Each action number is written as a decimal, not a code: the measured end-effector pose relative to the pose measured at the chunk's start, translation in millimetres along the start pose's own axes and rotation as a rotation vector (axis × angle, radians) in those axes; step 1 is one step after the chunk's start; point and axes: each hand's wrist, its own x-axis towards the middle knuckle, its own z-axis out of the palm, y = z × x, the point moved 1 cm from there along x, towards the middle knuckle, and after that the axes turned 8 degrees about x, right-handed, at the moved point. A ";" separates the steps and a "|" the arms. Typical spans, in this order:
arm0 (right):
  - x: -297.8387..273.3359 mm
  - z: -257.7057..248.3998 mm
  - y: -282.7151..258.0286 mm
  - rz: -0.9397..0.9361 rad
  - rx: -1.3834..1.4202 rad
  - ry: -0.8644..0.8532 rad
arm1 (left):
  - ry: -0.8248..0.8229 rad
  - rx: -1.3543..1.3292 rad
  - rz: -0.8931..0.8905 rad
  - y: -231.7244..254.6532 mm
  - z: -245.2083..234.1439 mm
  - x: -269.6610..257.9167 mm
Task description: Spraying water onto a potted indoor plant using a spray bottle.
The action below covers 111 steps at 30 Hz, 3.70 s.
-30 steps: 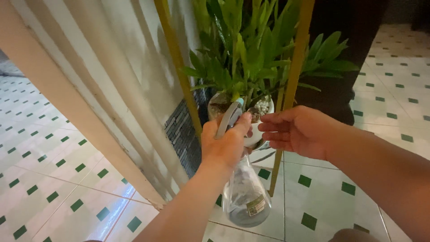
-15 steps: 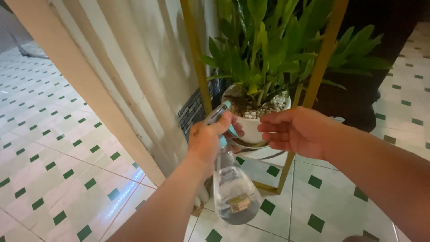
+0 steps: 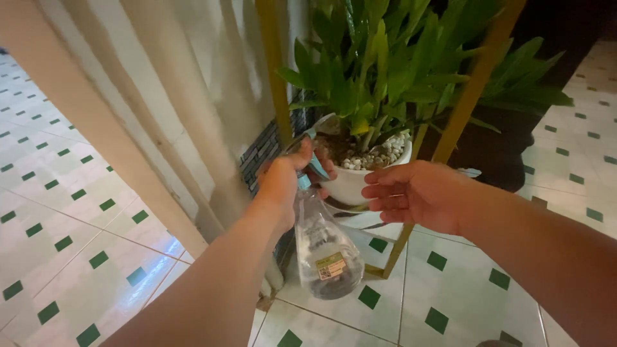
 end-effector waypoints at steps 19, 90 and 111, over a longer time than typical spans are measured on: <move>32.1 9.4 -17.4 0.020 -0.083 -0.066 | -0.021 0.055 -0.160 3.9 -1.7 41.5; -9.6 -21.9 16.3 0.048 -0.836 -0.186 | 0.184 0.342 0.036 -3.9 56.9 -46.6; -3.6 -39.8 19.6 0.017 -0.862 -0.149 | 0.256 0.422 -0.136 4.0 104.8 -47.0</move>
